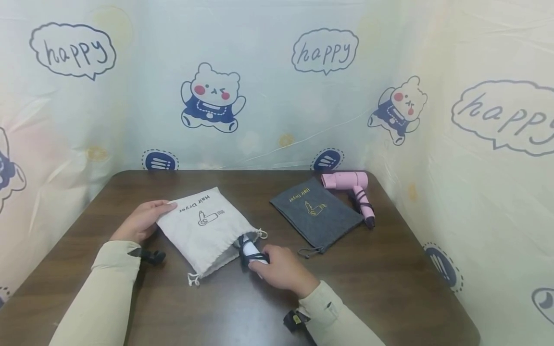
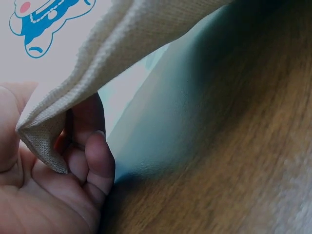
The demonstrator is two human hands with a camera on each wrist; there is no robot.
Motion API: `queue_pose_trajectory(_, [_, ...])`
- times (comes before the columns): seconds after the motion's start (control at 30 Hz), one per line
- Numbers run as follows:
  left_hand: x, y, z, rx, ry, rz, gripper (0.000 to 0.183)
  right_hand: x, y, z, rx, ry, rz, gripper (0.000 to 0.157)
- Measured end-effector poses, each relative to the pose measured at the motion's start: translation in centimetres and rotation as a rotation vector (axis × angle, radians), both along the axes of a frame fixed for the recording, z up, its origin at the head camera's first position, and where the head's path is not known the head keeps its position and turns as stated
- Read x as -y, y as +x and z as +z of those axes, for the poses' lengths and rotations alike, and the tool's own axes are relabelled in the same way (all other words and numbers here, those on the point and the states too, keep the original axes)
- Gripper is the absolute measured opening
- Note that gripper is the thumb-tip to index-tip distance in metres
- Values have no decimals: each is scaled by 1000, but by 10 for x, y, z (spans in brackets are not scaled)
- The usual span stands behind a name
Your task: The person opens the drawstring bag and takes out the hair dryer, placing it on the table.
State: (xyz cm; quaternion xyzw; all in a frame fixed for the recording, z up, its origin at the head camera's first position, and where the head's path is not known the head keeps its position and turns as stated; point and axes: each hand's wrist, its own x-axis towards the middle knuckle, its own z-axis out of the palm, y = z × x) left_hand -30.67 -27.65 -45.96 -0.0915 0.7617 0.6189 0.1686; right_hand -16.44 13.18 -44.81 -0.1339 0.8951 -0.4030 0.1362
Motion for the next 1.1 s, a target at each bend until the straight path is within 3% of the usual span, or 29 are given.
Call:
queue_pose_trajectory(0.2, [0,0,-1,0,12,0,47,0,1,-2,3,2,-14,24])
queue_pose_trajectory(0.47, [1,0,-1,-1,4,11,47,0,-1,-3,3,39,-10,45])
queue_pose_trajectory(0.77, [-1,5,8,8,49,7,39,-3,-1,-2,-90,78,24,35])
queue_pose_trajectory(1.1, [-3,1,1,-16,-14,20,50,-9,2,-1,-140,90,20,32])
